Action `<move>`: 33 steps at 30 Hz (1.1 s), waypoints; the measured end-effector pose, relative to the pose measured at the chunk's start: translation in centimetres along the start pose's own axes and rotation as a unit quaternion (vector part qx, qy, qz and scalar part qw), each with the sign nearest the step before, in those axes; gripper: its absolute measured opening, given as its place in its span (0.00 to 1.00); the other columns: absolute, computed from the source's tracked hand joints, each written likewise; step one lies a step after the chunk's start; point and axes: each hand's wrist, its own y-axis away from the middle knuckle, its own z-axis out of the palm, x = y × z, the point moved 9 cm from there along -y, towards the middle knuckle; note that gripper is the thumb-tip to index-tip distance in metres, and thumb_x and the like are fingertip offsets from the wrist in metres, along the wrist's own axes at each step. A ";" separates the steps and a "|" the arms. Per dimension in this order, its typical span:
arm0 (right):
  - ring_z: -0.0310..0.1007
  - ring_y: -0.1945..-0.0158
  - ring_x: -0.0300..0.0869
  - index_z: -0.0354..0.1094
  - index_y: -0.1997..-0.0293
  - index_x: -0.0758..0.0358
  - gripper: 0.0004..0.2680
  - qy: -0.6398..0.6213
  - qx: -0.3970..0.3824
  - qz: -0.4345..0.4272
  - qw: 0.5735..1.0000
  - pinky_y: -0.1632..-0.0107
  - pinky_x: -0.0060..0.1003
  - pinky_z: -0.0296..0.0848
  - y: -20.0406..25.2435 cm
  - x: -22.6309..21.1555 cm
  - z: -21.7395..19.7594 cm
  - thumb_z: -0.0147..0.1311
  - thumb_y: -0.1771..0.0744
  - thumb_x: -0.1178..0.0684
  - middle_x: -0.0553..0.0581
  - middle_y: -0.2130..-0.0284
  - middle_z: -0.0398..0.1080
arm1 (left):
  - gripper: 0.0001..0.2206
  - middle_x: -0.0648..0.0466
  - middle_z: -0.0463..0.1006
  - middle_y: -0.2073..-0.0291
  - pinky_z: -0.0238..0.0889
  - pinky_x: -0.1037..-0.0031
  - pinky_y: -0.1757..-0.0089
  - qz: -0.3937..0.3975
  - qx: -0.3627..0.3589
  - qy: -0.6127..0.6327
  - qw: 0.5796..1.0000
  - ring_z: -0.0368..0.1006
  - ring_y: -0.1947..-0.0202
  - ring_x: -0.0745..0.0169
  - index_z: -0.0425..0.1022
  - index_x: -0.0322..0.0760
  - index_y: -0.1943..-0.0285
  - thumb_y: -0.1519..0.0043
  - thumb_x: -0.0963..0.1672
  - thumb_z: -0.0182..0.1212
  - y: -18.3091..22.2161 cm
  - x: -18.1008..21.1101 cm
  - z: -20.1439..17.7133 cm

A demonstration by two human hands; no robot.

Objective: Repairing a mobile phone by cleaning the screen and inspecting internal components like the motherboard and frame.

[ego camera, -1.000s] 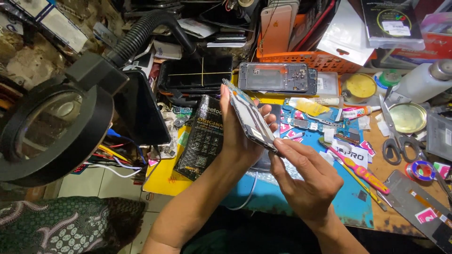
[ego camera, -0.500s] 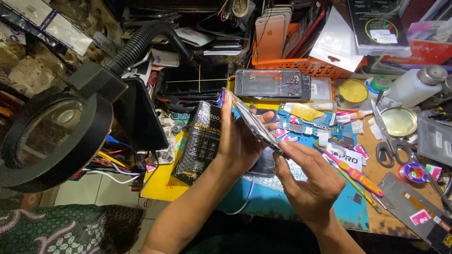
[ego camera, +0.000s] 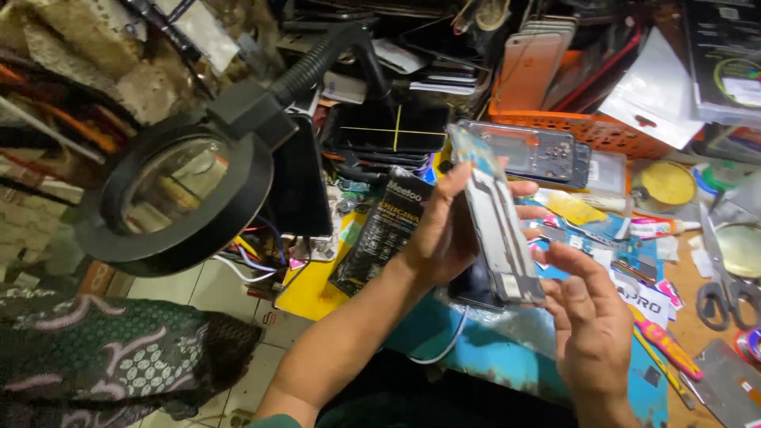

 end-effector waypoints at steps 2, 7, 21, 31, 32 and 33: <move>0.73 0.59 0.51 0.63 0.39 0.79 0.18 -0.059 -0.056 0.056 0.995 0.57 0.43 0.74 -0.1 2.7 0.0 0.46 0.31 0.52 0.71 0.51 0.72 | 0.32 0.35 0.69 0.35 0.70 0.46 0.46 -0.020 -0.013 -0.053 0.998 0.71 0.41 0.33 0.54 0.37 0.24 0.32 0.55 0.57 0.9 -0.3 1.3; 0.76 0.69 0.47 0.69 0.42 0.75 0.14 -0.125 -0.137 0.129 0.974 0.70 0.39 0.75 0.5 5.9 -0.2 0.52 0.31 0.54 0.64 0.64 0.76 | 0.42 0.36 0.67 0.29 0.60 0.55 0.32 -0.122 -0.071 -0.242 0.960 0.68 0.33 0.46 0.60 0.29 0.22 0.41 0.58 0.56 4.3 -0.5 3.2; 0.69 0.28 0.52 0.56 0.39 0.57 0.11 0.048 0.064 0.006 0.997 0.30 0.47 0.73 0.8 5.7 -5.0 0.48 0.28 0.54 0.61 0.34 0.65 | 0.06 0.54 0.71 0.75 0.58 0.76 0.69 0.544 0.474 -0.419 0.551 0.65 0.75 0.66 0.66 0.38 0.60 0.30 0.43 0.50 35.7 16.9 -12.7; 0.71 0.26 0.53 0.59 0.35 0.60 0.12 0.051 0.050 -0.035 0.997 0.31 0.53 0.79 0.7 7.3 -7.0 0.51 0.26 0.54 0.61 0.35 0.68 | 0.22 0.49 0.79 0.40 0.70 0.62 0.52 0.069 0.554 -0.478 0.678 0.76 0.46 0.52 0.67 0.46 0.29 0.34 0.49 0.51 35.3 9.4 -35.0; 0.68 0.25 0.56 0.56 0.34 0.64 0.11 0.061 0.043 -0.051 0.996 0.31 0.56 0.77 0.8 7.0 -7.0 0.48 0.24 0.56 0.65 0.35 0.65 | 0.20 0.47 0.77 0.38 0.70 0.61 0.48 0.018 0.527 -0.468 0.709 0.74 0.43 0.51 0.68 0.43 0.32 0.35 0.45 0.51 33.9 8.3 -34.0; 0.65 0.25 0.60 0.53 0.33 0.69 0.10 0.069 0.036 -0.070 0.995 0.31 0.59 0.75 0.8 6.7 -7.0 0.45 0.23 0.58 0.70 0.34 0.61 | 0.19 0.45 0.75 0.37 0.70 0.59 0.43 -0.032 0.498 -0.457 0.736 0.72 0.39 0.51 0.70 0.40 0.34 0.36 0.41 0.51 32.3 7.3 -32.9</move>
